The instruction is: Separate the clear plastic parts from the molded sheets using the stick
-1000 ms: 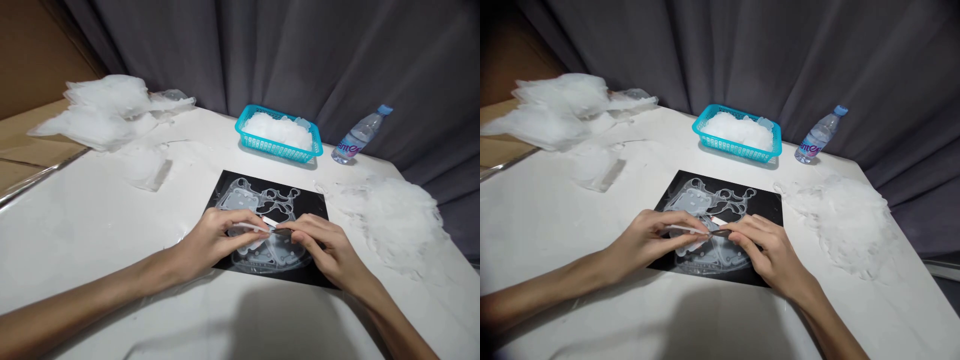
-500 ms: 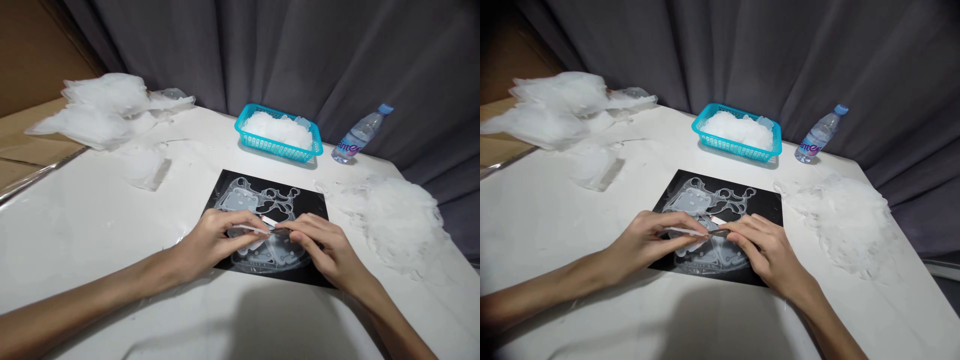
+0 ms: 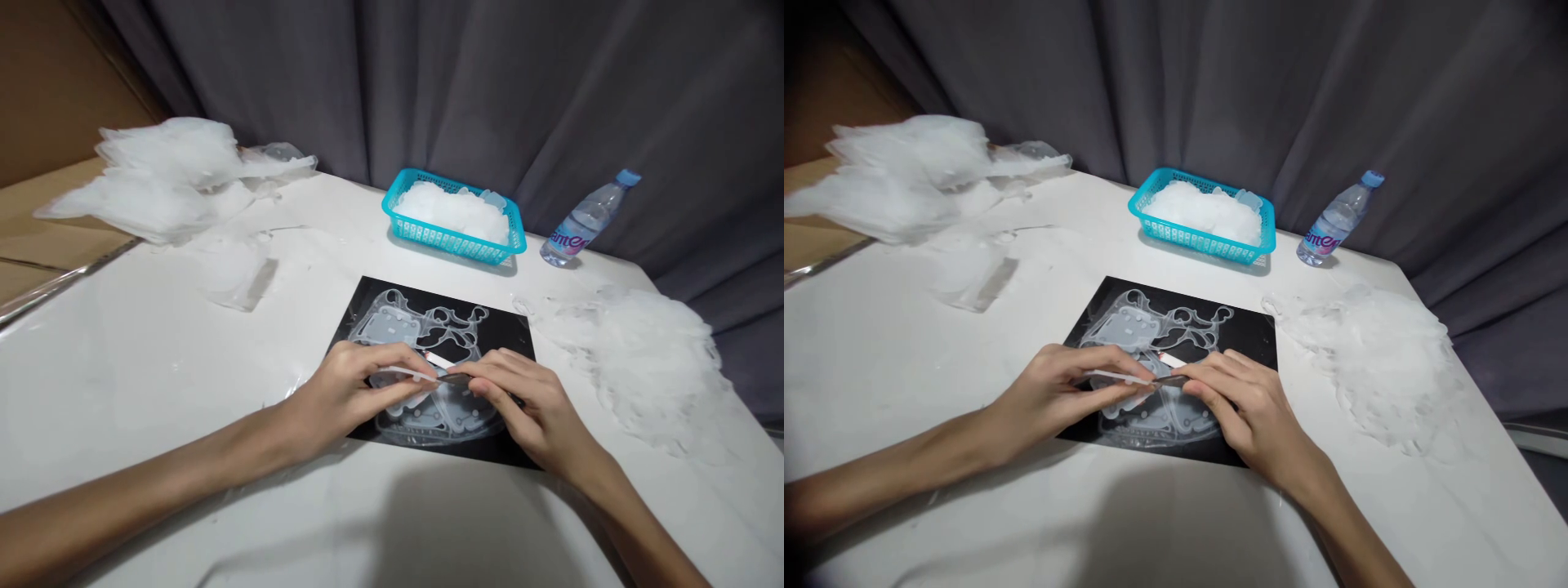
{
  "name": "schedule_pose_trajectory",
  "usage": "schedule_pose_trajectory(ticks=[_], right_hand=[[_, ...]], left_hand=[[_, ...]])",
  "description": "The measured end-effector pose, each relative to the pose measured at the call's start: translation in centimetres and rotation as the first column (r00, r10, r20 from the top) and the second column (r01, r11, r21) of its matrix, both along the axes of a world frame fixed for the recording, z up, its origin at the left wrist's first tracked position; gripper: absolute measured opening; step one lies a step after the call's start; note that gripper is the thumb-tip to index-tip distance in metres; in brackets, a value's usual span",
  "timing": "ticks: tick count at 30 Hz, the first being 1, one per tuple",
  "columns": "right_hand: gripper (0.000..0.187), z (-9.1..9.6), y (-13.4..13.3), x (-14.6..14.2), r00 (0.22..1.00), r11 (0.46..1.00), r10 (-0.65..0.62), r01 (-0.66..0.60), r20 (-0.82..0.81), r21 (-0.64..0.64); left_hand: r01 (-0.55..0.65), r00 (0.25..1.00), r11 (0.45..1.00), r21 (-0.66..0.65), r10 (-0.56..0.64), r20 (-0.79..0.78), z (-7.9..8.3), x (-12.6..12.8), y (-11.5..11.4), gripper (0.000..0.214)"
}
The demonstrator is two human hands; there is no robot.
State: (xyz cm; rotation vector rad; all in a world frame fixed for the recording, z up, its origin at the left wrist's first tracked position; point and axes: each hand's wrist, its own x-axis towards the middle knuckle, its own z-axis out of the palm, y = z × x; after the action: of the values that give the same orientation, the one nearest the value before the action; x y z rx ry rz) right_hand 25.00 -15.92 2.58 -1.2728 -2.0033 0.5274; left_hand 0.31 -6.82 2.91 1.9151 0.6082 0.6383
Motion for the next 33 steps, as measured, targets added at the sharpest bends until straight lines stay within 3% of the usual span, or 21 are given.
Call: schedule_pose_trajectory(ticks=[12,16,18,22,25,28,31,33], right_hand=[[0.024,0.8,-0.1,0.8,0.994,0.994,-0.105,0.105,-0.006,0.017],[0.027,0.3,0.4,2.3,0.978,0.985,-0.171,0.169,0.122,0.033],[0.03,-0.5,0.7,3.3,0.932,0.96,-0.279,0.266,0.231,0.088],[0.046,-2.5,1.5,5.0,0.752,0.855,-0.518,0.47,0.407,0.22],[0.06,-3.6,1.8,5.7,0.644,0.799,-0.596,0.533,0.479,0.278],[0.068,-4.2,2.0,6.2,0.601,0.774,-0.627,0.555,0.495,0.306],[0.066,-4.2,2.1,6.2,0.643,0.777,-0.623,0.576,0.445,0.255],[0.057,-3.7,2.0,5.8,0.752,0.821,-0.567,0.55,0.337,0.152]], left_hand=[[0.007,1.0,1.0,-0.011,-0.007,0.004,0.3,0.1,0.1,0.009],[0.002,1.0,0.999,-0.049,-0.003,-0.014,0.3,0.2,0.1,0.01],[-0.017,0.998,0.995,-0.1,0.011,-0.064,0.3,0.2,0.1,0.015],[-0.026,0.995,0.96,-0.279,-0.002,-0.1,0.1,0.4,0.2,0.026],[0.01,0.999,0.912,-0.409,-0.027,-0.036,0.0,0.5,0.1,0.027],[0.038,0.999,0.879,-0.476,-0.038,0.009,0.1,0.5,0.0,0.028],[0.042,0.999,0.864,-0.502,-0.034,0.026,0.3,0.5,-0.1,0.027],[0.023,1.0,0.88,-0.475,-0.012,0.026,0.3,0.5,-0.1,0.026]])
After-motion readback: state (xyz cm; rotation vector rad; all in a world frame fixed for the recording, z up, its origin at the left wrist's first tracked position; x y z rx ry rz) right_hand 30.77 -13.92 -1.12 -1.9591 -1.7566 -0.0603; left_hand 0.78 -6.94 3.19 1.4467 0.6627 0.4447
